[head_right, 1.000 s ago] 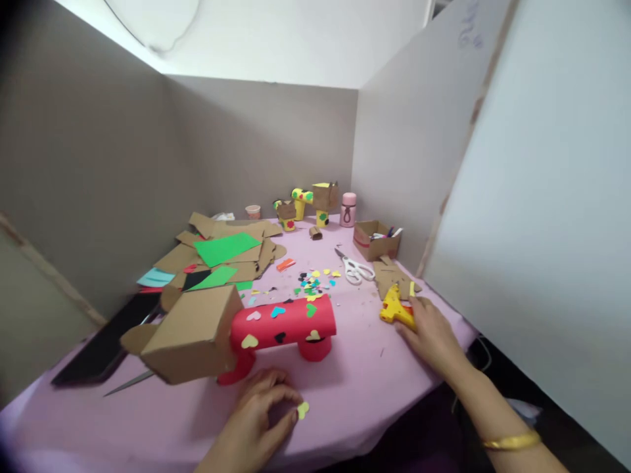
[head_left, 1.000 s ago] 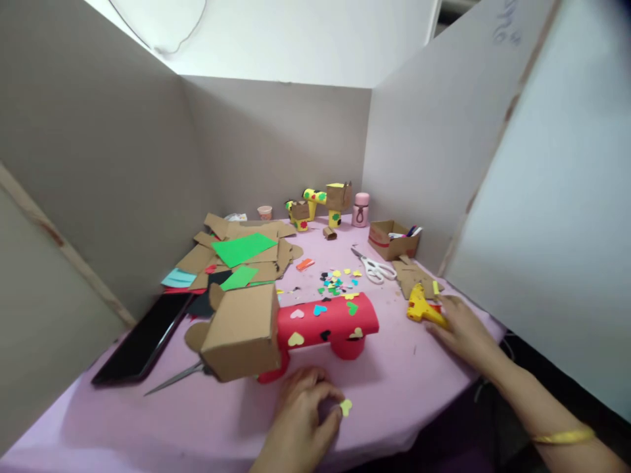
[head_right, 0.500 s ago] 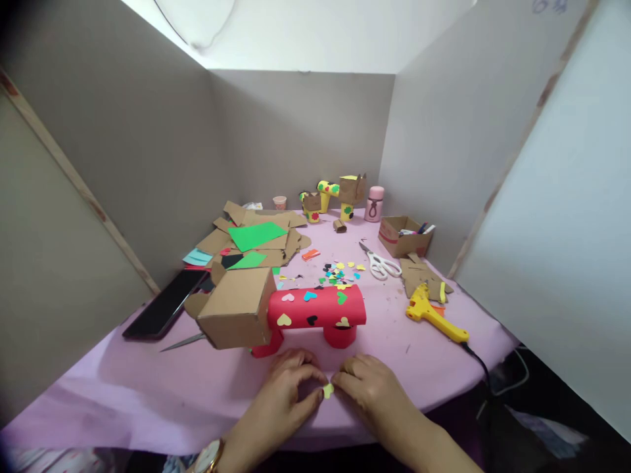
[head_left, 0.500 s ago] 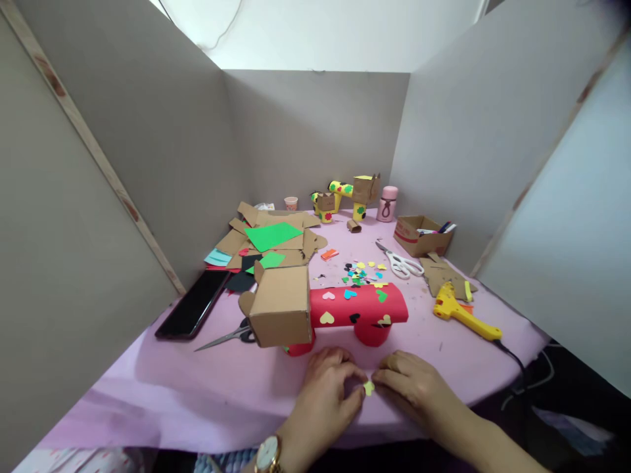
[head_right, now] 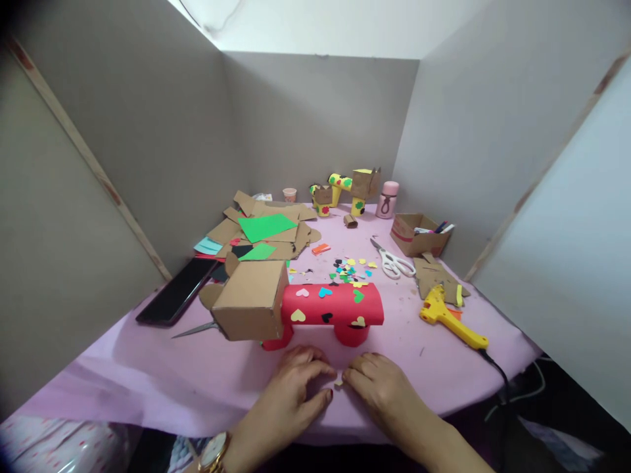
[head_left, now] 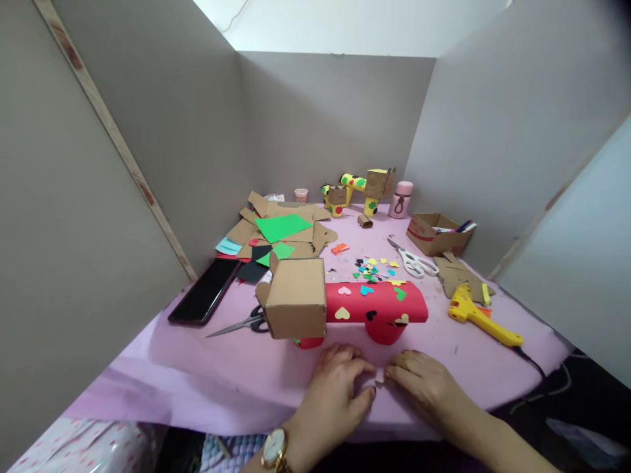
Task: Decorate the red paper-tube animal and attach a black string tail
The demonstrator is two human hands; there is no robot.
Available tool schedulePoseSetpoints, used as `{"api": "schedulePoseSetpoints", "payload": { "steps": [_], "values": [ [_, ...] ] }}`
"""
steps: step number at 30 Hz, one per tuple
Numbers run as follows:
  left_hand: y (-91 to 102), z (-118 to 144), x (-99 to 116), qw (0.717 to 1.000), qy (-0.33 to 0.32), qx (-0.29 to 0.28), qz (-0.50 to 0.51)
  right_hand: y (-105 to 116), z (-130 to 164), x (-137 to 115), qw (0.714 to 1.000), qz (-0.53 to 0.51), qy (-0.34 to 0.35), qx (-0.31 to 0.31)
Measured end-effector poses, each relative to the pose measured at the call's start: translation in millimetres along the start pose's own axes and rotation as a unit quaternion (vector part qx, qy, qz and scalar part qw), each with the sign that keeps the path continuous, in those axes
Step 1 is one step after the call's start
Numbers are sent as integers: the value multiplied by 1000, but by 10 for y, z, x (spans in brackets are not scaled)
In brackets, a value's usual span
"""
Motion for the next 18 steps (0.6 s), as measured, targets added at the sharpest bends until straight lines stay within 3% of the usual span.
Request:
{"api": "schedulePoseSetpoints", "payload": {
  "steps": [6,18],
  "values": [
    [114,90,-52,998,22,62,14,-57,-39,-14,999,-2,-32,5],
    [229,241,-181,992,45,102,-51,-348,-285,-81,991,-68,-119,-7]
  ]
}}
Point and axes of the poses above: each hand's wrist, its own z-axis away from the middle knuckle, its own y-axis out of the back of the hand, x = y × z, the point moved 9 cm from there along -z, towards the middle knuckle, and after that the axes turned 13 degrees about x, right-handed, at the moved point
